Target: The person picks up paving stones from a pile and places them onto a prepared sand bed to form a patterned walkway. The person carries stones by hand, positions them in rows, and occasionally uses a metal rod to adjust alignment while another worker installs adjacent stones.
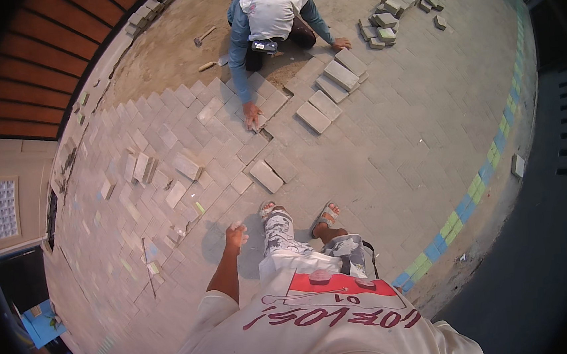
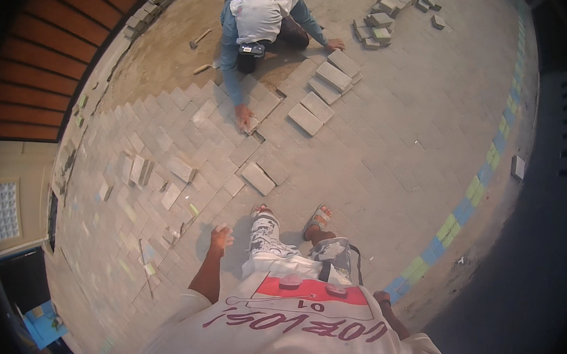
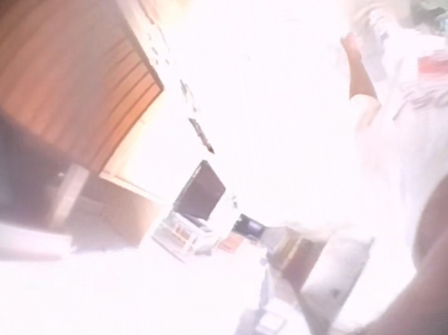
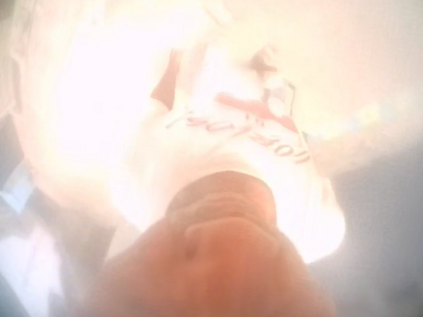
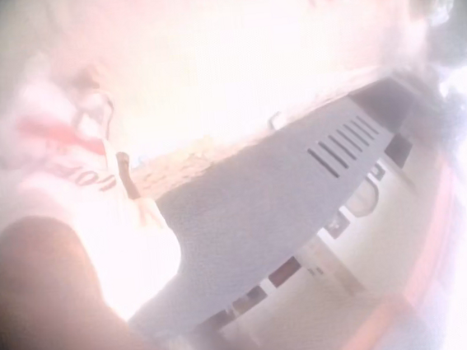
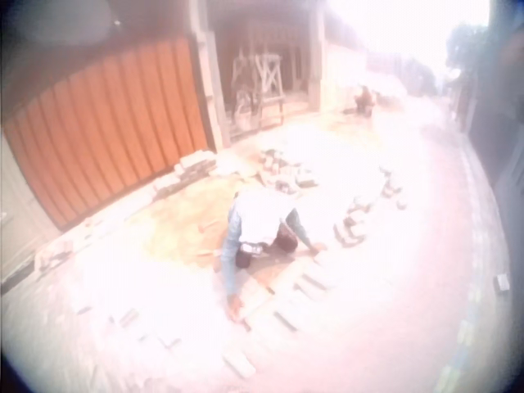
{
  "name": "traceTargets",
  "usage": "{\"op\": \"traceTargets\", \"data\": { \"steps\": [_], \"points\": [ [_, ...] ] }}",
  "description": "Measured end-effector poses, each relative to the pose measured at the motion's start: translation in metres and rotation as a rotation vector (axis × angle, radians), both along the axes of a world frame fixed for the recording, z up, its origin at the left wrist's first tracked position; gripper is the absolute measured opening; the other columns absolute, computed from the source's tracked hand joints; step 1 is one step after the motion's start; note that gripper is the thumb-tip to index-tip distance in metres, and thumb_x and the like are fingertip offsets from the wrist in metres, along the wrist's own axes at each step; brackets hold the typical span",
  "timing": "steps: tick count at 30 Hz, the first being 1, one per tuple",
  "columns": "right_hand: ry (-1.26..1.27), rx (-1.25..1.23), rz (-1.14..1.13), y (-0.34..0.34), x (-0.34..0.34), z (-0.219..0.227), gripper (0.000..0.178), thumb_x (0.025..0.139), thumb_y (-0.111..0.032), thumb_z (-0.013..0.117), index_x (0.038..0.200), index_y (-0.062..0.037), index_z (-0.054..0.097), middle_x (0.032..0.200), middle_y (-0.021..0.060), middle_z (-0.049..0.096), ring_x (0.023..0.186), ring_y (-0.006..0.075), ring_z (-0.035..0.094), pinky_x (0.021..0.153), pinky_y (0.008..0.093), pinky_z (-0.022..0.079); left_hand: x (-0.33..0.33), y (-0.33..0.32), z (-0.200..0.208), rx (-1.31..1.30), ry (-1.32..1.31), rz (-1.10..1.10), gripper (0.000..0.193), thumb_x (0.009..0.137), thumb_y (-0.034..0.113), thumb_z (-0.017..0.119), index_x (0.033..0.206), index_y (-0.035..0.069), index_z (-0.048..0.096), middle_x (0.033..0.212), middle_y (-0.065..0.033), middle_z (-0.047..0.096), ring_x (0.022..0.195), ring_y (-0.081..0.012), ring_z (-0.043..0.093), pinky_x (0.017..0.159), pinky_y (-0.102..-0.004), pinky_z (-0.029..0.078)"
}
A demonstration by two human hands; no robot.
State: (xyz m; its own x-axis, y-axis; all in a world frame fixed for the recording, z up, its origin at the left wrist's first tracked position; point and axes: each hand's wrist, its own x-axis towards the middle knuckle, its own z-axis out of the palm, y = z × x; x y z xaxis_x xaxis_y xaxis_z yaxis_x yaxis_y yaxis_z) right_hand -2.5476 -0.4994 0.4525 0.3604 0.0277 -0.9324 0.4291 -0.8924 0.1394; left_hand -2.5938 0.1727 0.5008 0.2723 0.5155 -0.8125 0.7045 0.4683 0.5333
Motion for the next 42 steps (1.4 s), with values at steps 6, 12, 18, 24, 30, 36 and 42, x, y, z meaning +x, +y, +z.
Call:
{"op": "traceTargets", "data": {
  "steps": [6, 12, 18, 24, 30, 36, 42],
  "points": [
    [-0.204, 0.226, -0.446, -0.054, 0.035, -0.046, 0.026, 0.083, -0.027, 0.052, 0.096, -0.0083, 0.064, 0.087, 0.0131, 0.067, 0.081, 0.0279, 0.066, 0.066, 0.0424, 0.054, 0.154, -0.081, 0.028, -0.063, -0.003, -0.332, 0.042, 0.086, 0.021, 0.054, 0.126, 0.009, 0.049, 0.099, -0.0078, 0.063, 0.067, -0.0187, 0.059, 0.061, -0.0324, 0.049],
    [-0.26, 0.596, -1.893, 0.046, 0.199, 0.041, 0.013, 0.084, -0.008, 0.054, 0.093, 0.0002, 0.055, 0.074, 0.0129, 0.062, 0.061, 0.0265, 0.064, 0.047, 0.0336, 0.052, 0.189, -0.102, -0.006, -0.101, 0.146, -0.32, 0.038, 0.085, 0.02, 0.056, 0.121, 0.009, 0.051, 0.094, -0.0084, 0.063, 0.062, -0.0211, 0.059, 0.053, -0.034, 0.049],
    [-0.316, 0.552, -1.902, 0.025, 0.353, 0.064, 0.016, 0.087, -0.01, 0.053, 0.1, -0.0015, 0.055, 0.075, 0.0135, 0.063, 0.059, 0.0268, 0.064, 0.049, 0.0375, 0.054, 0.306, -0.121, -0.05, -0.107, 0.215, -0.23, 0.032, 0.081, 0.022, 0.059, 0.11, 0.009, 0.055, 0.087, -0.0086, 0.062, 0.057, -0.0219, 0.058, 0.049, -0.0354, 0.048],
    [-0.485, 0.521, -2.006, -0.028, 0.452, 0.105, 0.013, 0.085, -0.009, 0.054, 0.096, -0.0021, 0.055, 0.076, 0.014, 0.062, 0.06, 0.026, 0.062, 0.051, 0.0364, 0.052, 0.478, -0.146, -0.008, -0.079, 0.153, -0.277, 0.033, 0.082, 0.022, 0.058, 0.113, 0.009, 0.055, 0.086, -0.0071, 0.062, 0.061, -0.0201, 0.059, 0.049, -0.0335, 0.048],
    [-0.495, 0.462, -2.051, -0.053, 0.547, 0.11, 0.007, 0.085, -0.009, 0.053, 0.087, -0.0031, 0.054, 0.065, 0.0087, 0.056, 0.048, 0.02, 0.055, 0.04, 0.0321, 0.044, 0.677, -0.16, 0.011, 0.002, -0.08, -0.336, 0.043, 0.085, 0.018, 0.052, 0.127, 0.009, 0.049, 0.093, -0.0091, 0.062, 0.071, -0.0239, 0.061, 0.062, -0.0355, 0.051],
    [-0.381, 0.39, -2.099, -0.105, 0.643, 0.081, 0.009, 0.085, -0.008, 0.053, 0.092, -0.0029, 0.054, 0.065, 0.0084, 0.056, 0.048, 0.0194, 0.055, 0.041, 0.0317, 0.045, 0.78, -0.218, -0.008, 0.002, 0.065, -0.242, 0.04, 0.086, 0.019, 0.054, 0.124, 0.009, 0.049, 0.089, -0.007, 0.061, 0.063, -0.0199, 0.058, 0.053, -0.0331, 0.047],
    [-0.45, 0.401, -2.047, -0.183, 0.831, 0.095, 0.013, 0.085, -0.007, 0.053, 0.097, -0.0027, 0.053, 0.065, 0.008, 0.056, 0.049, 0.0188, 0.055, 0.041, 0.0313, 0.046, 0.854, -0.303, -0.005, -0.178, 0.122, -0.25, 0.04, 0.085, 0.023, 0.056, 0.123, 0.011, 0.05, 0.093, -0.0087, 0.06, 0.066, -0.0243, 0.059, 0.055, -0.0366, 0.048]
  ]
}}
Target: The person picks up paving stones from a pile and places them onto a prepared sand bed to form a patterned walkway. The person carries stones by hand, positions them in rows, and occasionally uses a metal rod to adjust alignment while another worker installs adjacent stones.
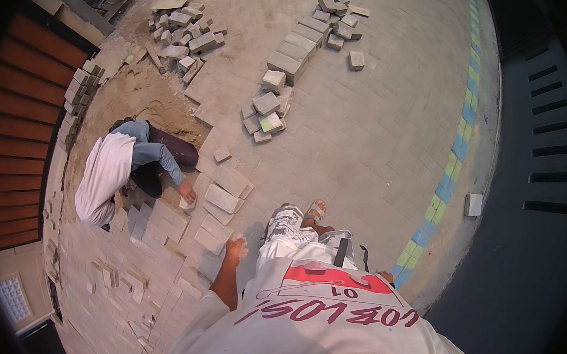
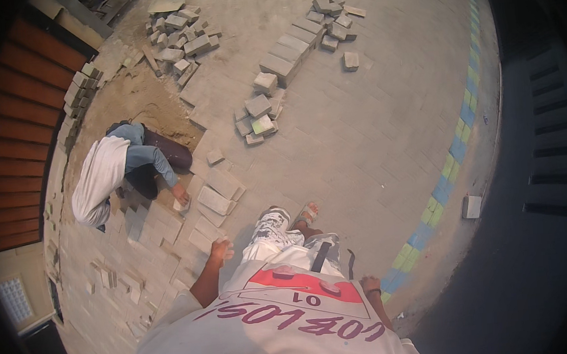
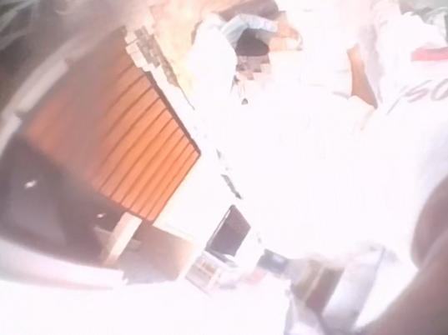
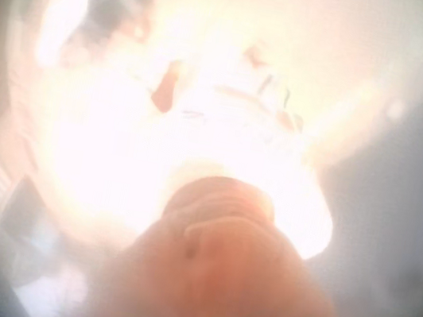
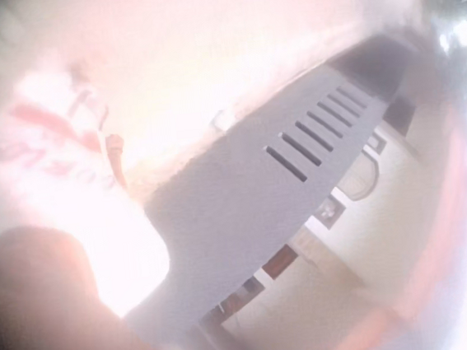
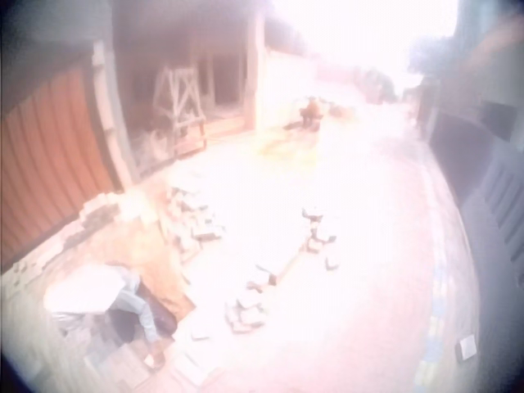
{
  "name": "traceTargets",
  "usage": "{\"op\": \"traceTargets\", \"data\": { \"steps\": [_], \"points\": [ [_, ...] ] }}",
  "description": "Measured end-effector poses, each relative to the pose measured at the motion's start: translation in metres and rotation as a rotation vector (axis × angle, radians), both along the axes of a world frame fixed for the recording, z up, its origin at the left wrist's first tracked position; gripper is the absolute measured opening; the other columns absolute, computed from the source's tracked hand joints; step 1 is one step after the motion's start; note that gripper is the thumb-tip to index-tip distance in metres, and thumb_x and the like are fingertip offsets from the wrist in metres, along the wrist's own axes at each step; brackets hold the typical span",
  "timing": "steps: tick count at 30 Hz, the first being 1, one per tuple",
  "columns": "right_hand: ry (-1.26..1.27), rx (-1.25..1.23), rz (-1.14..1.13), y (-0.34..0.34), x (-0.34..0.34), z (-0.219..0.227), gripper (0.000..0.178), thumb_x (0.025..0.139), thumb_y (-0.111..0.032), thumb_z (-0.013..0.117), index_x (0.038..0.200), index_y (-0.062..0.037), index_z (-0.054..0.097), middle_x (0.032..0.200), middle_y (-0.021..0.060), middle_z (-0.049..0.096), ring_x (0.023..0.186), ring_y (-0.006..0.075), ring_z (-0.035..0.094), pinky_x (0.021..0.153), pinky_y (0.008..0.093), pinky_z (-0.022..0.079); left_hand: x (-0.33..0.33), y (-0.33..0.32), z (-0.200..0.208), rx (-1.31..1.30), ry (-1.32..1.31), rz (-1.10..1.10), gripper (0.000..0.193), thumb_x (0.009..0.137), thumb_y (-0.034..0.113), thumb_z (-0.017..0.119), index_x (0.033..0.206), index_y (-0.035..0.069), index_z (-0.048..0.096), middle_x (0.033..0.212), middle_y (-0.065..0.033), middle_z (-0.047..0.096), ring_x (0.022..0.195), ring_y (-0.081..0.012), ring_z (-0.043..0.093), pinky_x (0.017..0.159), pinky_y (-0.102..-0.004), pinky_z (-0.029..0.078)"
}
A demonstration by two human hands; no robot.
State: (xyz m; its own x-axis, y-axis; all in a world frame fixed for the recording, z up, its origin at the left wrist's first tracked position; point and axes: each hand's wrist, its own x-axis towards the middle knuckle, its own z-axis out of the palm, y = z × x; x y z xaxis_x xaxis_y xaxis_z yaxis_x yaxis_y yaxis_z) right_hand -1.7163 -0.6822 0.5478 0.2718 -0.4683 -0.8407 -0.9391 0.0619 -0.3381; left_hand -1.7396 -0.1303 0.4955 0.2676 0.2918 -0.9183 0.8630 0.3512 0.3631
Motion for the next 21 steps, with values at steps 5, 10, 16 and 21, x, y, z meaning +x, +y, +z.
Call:
{"op": "traceTargets", "data": {
  "steps": [5, 10, 16, 21],
  "points": [
    [-0.196, 0.009, 0.084, -0.055, 0.204, 0.022, 0.021, 0.086, -0.006, 0.05, 0.106, -0.0039, 0.052, 0.068, 0.008, 0.058, 0.05, 0.018, 0.057, 0.044, 0.0302, 0.049, 0.068, -0.05, 0.009, -0.001, -0.023, 0.043, 0.039, 0.086, 0.023, 0.055, 0.122, 0.009, 0.051, 0.097, -0.0114, 0.06, 0.072, -0.0271, 0.06, 0.064, -0.0384, 0.051],
    [-0.307, -0.053, 0.229, -0.023, 0.358, 0.031, 0.02, 0.084, -0.007, 0.047, 0.103, -0.0049, 0.052, 0.069, 0.006, 0.056, 0.051, 0.0171, 0.055, 0.045, 0.0306, 0.047, 0.139, -0.045, -0.01, -0.02, 0.009, 0.159, 0.037, 0.085, 0.023, 0.055, 0.119, 0.009, 0.053, 0.095, -0.0113, 0.06, 0.071, -0.0277, 0.06, 0.064, -0.0391, 0.051],
    [-0.009, 0.158, 0.461, 0.054, 0.442, 0.021, 0.023, 0.083, -0.008, 0.053, 0.106, -0.0048, 0.056, 0.072, 0.0078, 0.059, 0.056, 0.0185, 0.058, 0.049, 0.0314, 0.049, 0.253, 0.0, -0.037, 0.056, 0.057, 0.316, 0.039, 0.084, 0.025, 0.057, 0.12, 0.01, 0.053, 0.091, -0.0093, 0.062, 0.065, -0.023, 0.06, 0.052, -0.0361, 0.048],
    [-0.136, 0.159, 0.747, 0.075, 0.524, 0.002, 0.021, 0.083, -0.011, 0.054, 0.101, -0.0016, 0.058, 0.078, 0.0151, 0.062, 0.06, 0.0239, 0.063, 0.048, 0.0332, 0.051, 0.388, 0.041, 0.023, 0.109, -0.173, 0.432, 0.039, 0.088, 0.021, 0.051, 0.124, 0.008, 0.05, 0.104, -0.0104, 0.062, 0.075, -0.0195, 0.06, 0.064, -0.0324, 0.049]
  ]
}}
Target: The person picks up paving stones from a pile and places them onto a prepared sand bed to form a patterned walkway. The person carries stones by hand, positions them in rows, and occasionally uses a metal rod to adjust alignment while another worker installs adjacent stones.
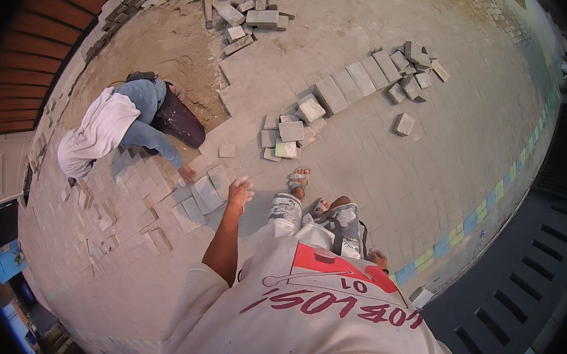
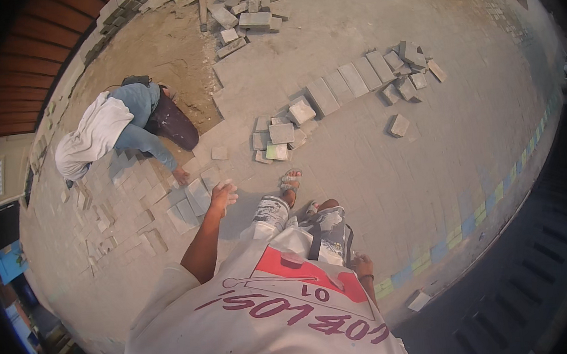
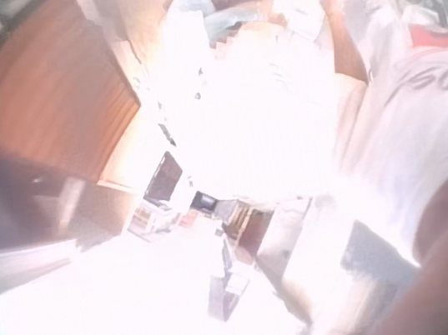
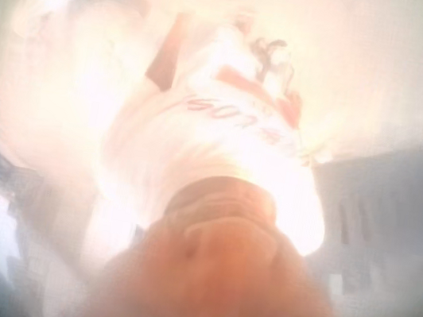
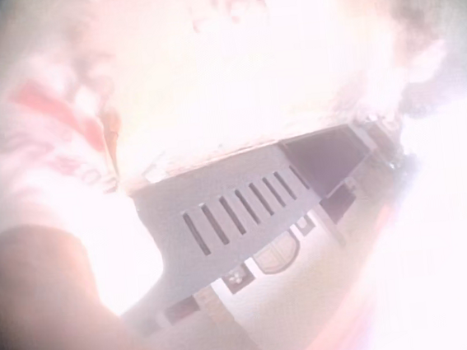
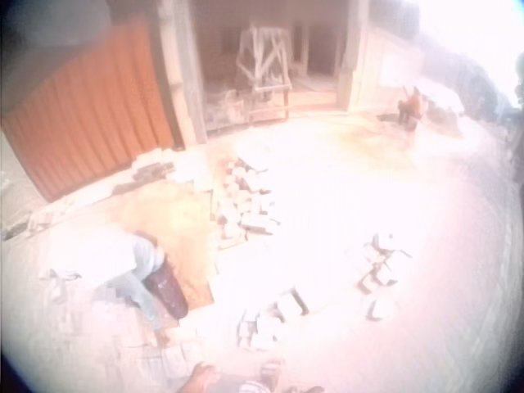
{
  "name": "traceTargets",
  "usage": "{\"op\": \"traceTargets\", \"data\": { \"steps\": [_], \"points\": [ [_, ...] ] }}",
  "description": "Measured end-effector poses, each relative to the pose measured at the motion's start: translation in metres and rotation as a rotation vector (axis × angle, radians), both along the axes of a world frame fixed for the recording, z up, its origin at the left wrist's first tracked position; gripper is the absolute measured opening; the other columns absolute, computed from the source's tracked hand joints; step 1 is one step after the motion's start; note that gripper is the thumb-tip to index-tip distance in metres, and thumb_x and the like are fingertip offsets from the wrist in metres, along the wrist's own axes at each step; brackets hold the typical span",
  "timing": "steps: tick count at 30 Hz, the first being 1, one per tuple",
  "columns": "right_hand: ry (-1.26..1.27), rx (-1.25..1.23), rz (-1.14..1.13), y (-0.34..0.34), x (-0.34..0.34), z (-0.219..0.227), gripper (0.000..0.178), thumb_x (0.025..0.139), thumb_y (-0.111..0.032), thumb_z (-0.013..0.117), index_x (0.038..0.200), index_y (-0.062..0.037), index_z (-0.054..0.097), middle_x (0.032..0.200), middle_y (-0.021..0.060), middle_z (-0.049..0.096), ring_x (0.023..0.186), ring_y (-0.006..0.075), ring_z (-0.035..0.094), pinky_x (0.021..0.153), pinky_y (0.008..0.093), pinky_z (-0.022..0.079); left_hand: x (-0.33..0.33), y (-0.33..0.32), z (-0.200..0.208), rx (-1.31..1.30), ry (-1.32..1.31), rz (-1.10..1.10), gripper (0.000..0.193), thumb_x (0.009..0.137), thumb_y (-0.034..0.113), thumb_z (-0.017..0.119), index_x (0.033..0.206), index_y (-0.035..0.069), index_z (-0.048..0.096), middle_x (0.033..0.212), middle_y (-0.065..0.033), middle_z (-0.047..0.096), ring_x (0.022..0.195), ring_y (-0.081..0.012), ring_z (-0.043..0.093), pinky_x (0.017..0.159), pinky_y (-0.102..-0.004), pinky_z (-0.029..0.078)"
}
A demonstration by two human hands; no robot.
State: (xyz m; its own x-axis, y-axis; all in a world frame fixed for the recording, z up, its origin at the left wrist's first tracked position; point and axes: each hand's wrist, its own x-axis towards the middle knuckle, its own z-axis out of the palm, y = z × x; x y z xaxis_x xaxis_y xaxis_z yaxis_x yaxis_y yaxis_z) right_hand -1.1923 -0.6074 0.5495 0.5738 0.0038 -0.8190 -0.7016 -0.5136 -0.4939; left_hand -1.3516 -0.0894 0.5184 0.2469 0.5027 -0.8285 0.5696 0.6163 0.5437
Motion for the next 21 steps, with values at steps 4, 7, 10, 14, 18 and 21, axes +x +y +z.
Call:
{"op": "traceTargets", "data": {
  "steps": [4, 7, 10, 14, 18, 21],
  "points": [
    [0.083, 0.014, 0.247, -0.006, 0.082, -0.023, 0.019, 0.084, -0.015, 0.053, 0.098, -0.0032, 0.057, 0.077, 0.0138, 0.06, 0.059, 0.0233, 0.061, 0.046, 0.0338, 0.049, 0.075, 0.016, 0.035, 0.079, -0.119, 0.056, 0.041, 0.087, 0.022, 0.055, 0.125, 0.007, 0.049, 0.105, -0.009, 0.061, 0.076, -0.0189, 0.058, 0.068, -0.0317, 0.048],
    [0.25, -0.144, 0.258, 0.009, 0.172, -0.019, 0.018, 0.084, -0.016, 0.053, 0.097, -0.0041, 0.056, 0.077, 0.013, 0.059, 0.058, 0.0229, 0.059, 0.046, 0.0338, 0.048, 0.069, 0.0, 0.024, 0.069, -0.093, 0.22, 0.04, 0.087, 0.023, 0.055, 0.123, 0.007, 0.05, 0.102, -0.0091, 0.061, 0.074, -0.0187, 0.059, 0.067, -0.0314, 0.048],
    [0.284, -0.243, 0.305, 0.025, 0.263, -0.014, 0.017, 0.084, -0.018, 0.052, 0.096, -0.005, 0.055, 0.076, 0.0122, 0.058, 0.057, 0.0226, 0.058, 0.045, 0.0338, 0.047, 0.045, -0.048, 0.004, 0.149, 0.001, 0.367, 0.034, 0.086, 0.021, 0.056, 0.117, 0.007, 0.054, 0.092, -0.0065, 0.062, 0.064, -0.016, 0.057, 0.058, -0.0292, 0.048],
    [0.25, -0.284, 0.393, 0.067, 0.382, -0.028, 0.016, 0.085, -0.019, 0.051, 0.094, -0.0062, 0.053, 0.075, 0.0111, 0.056, 0.055, 0.0222, 0.056, 0.044, 0.0339, 0.046, 0.016, -0.141, 0.012, -0.062, 0.221, 0.636, 0.027, 0.084, 0.022, 0.057, 0.11, 0.011, 0.056, 0.085, -0.0058, 0.061, 0.06, -0.0174, 0.058, 0.051, -0.0283, 0.046],
    [0.262, -0.254, 0.608, 0.169, 0.471, -0.032, 0.027, 0.085, -0.018, 0.048, 0.111, -0.0112, 0.052, 0.086, 0.009, 0.057, 0.067, 0.0223, 0.058, 0.057, 0.0383, 0.048, 0.008, -0.249, 0.008, -0.2, 0.31, 0.854, 0.025, 0.085, 0.023, 0.057, 0.108, 0.013, 0.055, 0.084, -0.0066, 0.057, 0.053, -0.0175, 0.053, 0.049, -0.0301, 0.043],
    [0.194, -0.191, 0.84, 0.261, 0.474, -0.039, 0.031, 0.083, -0.016, 0.055, 0.113, -0.0089, 0.052, 0.076, 0.0066, 0.058, 0.06, 0.0175, 0.056, 0.055, 0.0348, 0.048, 0.039, -0.303, 0.033, -0.333, 0.302, 1.027, 0.035, 0.083, 0.015, 0.052, 0.117, 0.008, 0.05, 0.084, -0.0068, 0.056, 0.056, -0.0179, 0.053, 0.046, -0.0283, 0.041]
  ]
}}
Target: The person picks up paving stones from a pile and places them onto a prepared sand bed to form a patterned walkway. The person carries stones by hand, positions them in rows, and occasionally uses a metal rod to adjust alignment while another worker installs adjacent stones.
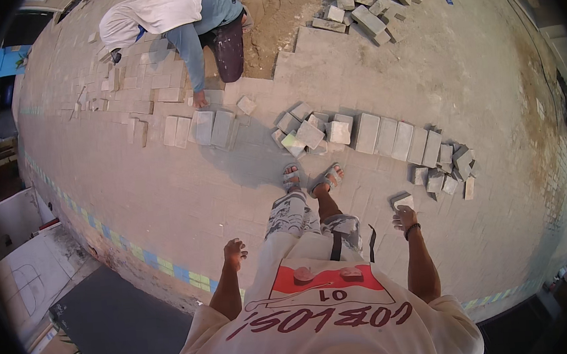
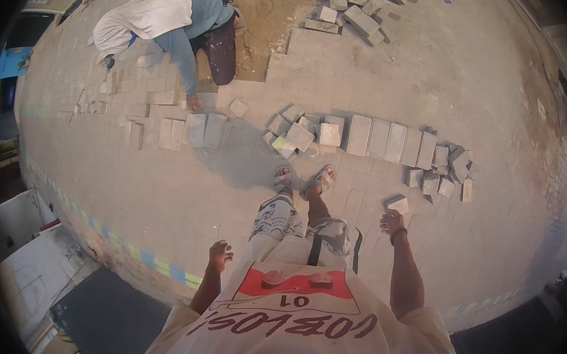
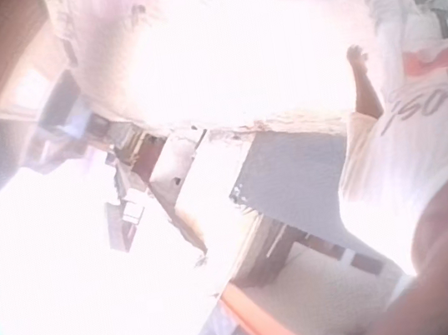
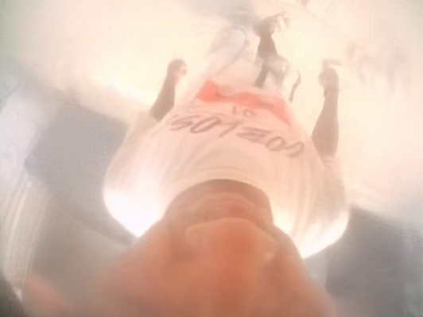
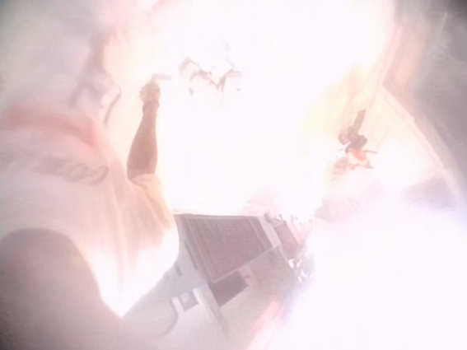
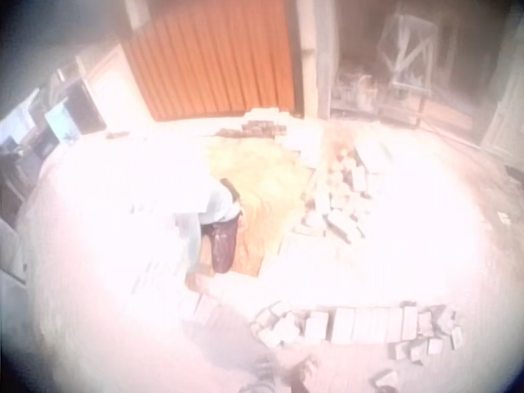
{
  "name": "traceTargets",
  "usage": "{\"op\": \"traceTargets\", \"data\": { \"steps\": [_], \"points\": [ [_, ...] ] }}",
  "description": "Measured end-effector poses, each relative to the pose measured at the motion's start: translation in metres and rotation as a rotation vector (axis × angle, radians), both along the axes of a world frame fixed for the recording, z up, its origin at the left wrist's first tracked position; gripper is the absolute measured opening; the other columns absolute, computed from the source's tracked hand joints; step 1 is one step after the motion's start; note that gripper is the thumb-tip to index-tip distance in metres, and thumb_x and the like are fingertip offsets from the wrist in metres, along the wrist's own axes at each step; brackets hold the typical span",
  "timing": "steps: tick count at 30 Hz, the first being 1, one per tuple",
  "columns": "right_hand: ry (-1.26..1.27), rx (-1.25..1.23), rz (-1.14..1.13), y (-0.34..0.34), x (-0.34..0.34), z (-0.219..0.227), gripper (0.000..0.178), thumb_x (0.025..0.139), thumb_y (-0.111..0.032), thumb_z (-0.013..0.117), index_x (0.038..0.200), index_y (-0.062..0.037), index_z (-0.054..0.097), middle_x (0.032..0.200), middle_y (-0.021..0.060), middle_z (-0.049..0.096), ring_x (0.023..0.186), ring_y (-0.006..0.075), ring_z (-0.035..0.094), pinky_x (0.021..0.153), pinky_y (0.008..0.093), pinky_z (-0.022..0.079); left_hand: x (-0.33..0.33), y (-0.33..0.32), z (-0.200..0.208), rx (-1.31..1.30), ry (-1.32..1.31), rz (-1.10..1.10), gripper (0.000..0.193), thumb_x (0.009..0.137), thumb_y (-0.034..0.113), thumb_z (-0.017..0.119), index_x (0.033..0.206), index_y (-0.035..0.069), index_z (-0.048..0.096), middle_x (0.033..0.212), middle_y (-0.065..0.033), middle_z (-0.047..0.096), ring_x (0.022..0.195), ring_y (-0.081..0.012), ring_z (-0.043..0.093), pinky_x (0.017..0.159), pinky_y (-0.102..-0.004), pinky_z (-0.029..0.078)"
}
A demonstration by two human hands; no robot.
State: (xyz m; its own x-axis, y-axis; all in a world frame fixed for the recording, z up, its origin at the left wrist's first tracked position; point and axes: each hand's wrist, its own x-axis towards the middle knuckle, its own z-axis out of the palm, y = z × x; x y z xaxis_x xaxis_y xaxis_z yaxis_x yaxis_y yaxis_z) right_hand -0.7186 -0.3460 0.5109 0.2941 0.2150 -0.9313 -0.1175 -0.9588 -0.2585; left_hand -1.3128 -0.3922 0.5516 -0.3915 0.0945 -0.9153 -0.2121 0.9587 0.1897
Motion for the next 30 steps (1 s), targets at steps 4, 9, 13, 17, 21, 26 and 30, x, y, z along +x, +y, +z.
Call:
{"op": "traceTargets", "data": {
  "steps": [4, 9, 13, 17, 21, 26, 30],
  "points": [
    [-0.022, 0.068, 0.515, 0.072, -0.039, -0.084, 0.053, 0.076, -0.016, 0.062, 0.126, -0.0078, 0.046, 0.097, 0.0182, 0.061, 0.084, 0.0285, 0.061, 0.073, 0.0402, 0.051, 0.016, -0.074, 0.019, -0.105, -0.042, -0.021, 0.041, 0.083, 0.018, 0.053, 0.123, 0.007, 0.049, 0.095, -0.0109, 0.061, 0.068, -0.0241, 0.061, 0.061, -0.0357, 0.049],
    [-0.299, 0.278, 1.013, 0.137, -0.109, -0.207, 0.085, 0.066, -0.02, 0.072, 0.139, -0.0107, 0.03, 0.112, 0.0233, 0.057, 0.105, 0.0369, 0.056, 0.09, 0.0388, 0.046, -0.009, -0.128, 0.032, -0.26, 0.052, 0.006, 0.044, 0.084, 0.017, 0.054, 0.126, 0.006, 0.048, 0.104, -0.0139, 0.062, 0.074, -0.0273, 0.063, 0.067, -0.0377, 0.05],
    [-0.393, 0.068, 0.893, 0.216, -0.156, -0.256, 0.101, 0.067, -0.026, 0.074, 0.145, -0.0203, 0.012, 0.131, 0.0278, 0.04, 0.117, 0.0398, 0.046, 0.099, 0.0475, 0.039, -0.003, -0.183, 0.062, -0.436, 0.171, 0.144, 0.046, 0.085, 0.016, 0.054, 0.129, 0.005, 0.045, 0.106, -0.0162, 0.062, 0.081, -0.0325, 0.064, 0.07, -0.0416, 0.053],
    [-0.638, 0.036, 0.757, 0.255, -0.155, -0.334, 0.106, 0.066, -0.043, 0.073, 0.145, -0.0258, 0.005, 0.135, 0.026, 0.035, 0.121, 0.0413, 0.041, 0.098, 0.0522, 0.037, 0.005, -0.202, 0.068, -0.512, 0.183, 0.17, 0.047, 0.086, 0.015, 0.054, 0.131, 0.002, 0.043, 0.108, -0.0184, 0.061, 0.087, -0.0373, 0.064, 0.075, -0.0452, 0.054],
    [-0.588, -0.057, 0.749, 0.258, -0.177, -0.344, 0.106, 0.065, -0.045, 0.072, 0.145, -0.0271, 0.006, 0.135, 0.0249, 0.035, 0.121, 0.0419, 0.041, 0.098, 0.0511, 0.038, 0.023, -0.234, 0.071, -0.523, 0.113, 0.235, 0.049, 0.087, 0.016, 0.054, 0.131, 0.001, 0.041, 0.11, -0.0186, 0.06, 0.087, -0.0381, 0.064, 0.075, -0.0464, 0.054],
    [-0.698, -0.087, 0.788, 0.255, -0.203, -0.328, 0.109, 0.065, -0.044, 0.072, 0.145, -0.0269, 0.002, 0.134, 0.0237, 0.033, 0.12, 0.0415, 0.042, 0.096, 0.0507, 0.039, 0.026, -0.254, 0.065, -0.483, 0.099, 0.294, 0.043, 0.088, 0.021, 0.055, 0.126, 0.005, 0.046, 0.103, -0.0147, 0.061, 0.085, -0.0338, 0.064, 0.073, -0.0456, 0.054],
    [-0.745, -0.062, 0.817, 0.257, -0.201, -0.333, 0.114, 0.062, -0.039, 0.074, 0.145, -0.0264, -0.003, 0.128, 0.0249, 0.035, 0.116, 0.041, 0.045, 0.093, 0.0488, 0.042, 0.014, -0.256, 0.054, -0.418, 0.109, 0.325, 0.042, 0.089, 0.023, 0.053, 0.126, 0.005, 0.046, 0.102, -0.0148, 0.061, 0.084, -0.0327, 0.065, 0.073, -0.045, 0.055]
  ]
}}
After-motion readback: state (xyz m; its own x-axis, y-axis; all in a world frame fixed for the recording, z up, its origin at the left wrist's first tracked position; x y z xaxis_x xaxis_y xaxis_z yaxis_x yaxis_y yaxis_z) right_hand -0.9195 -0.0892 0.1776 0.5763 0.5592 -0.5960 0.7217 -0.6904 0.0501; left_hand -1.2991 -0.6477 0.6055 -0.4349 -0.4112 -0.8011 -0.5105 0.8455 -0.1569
